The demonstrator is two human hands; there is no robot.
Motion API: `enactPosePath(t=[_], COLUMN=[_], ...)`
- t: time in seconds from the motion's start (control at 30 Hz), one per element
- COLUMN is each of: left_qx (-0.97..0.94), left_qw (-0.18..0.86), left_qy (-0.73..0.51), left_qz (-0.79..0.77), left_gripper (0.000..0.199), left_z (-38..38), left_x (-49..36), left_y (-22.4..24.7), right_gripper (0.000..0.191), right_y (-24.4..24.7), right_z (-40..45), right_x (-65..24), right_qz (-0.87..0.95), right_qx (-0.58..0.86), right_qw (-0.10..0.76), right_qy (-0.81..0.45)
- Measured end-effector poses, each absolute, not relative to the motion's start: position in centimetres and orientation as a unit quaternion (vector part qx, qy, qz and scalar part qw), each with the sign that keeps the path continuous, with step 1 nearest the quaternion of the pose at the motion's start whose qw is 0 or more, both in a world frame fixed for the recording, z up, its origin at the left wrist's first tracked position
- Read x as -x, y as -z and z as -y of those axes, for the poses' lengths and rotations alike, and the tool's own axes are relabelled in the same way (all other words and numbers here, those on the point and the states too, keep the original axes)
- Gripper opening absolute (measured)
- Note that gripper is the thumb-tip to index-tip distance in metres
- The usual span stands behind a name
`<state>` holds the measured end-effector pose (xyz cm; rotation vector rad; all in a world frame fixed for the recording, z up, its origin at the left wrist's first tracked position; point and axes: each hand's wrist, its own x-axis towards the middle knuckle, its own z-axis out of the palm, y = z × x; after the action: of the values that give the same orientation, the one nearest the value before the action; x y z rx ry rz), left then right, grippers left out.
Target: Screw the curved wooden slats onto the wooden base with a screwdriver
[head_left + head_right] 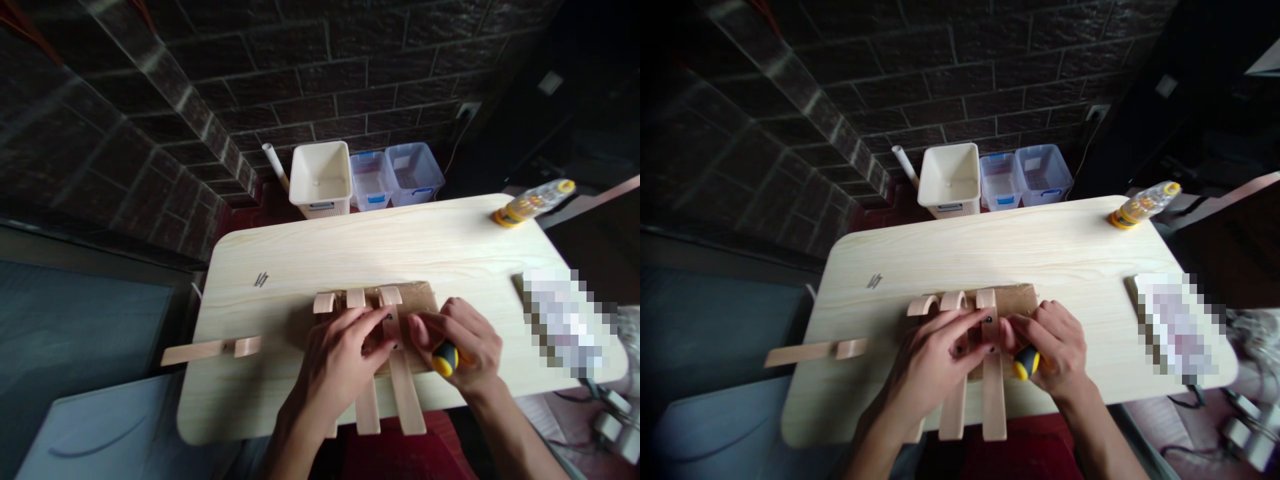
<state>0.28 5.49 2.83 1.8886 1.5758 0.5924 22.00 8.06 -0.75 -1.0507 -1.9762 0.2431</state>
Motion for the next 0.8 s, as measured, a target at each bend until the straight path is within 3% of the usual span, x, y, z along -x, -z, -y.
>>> enactPosePath(t=[0.17, 0.33, 0.8], left_qx=[-0.705, -0.717, -0.723], left_qw=[0.304, 0.297, 0.32], left_qy=[-0.224, -0.199, -0.189], left_qz=[-0.6, -0.599, -0.583], left_gripper=[0.05, 0.038, 0.042], left_z=[-6.0, -6.1, -6.5], left_x=[-0.5, -0.4, 0.1], left_y=[-3.0, -3.1, -3.3], right_gripper=[0.037, 0.053, 0.039], right_y=[1.1, 1.4, 2.0], right_z=[-8.0, -8.2, -8.1], right_x=[-21.5, -21.8, -21.5], right_qz=[0.828, 0.841, 0.828], right_qx=[0.378, 0.366, 0.358], right_qw=[0.396, 0.364, 0.383], right_qy=[-0.123, -0.162, -0.199])
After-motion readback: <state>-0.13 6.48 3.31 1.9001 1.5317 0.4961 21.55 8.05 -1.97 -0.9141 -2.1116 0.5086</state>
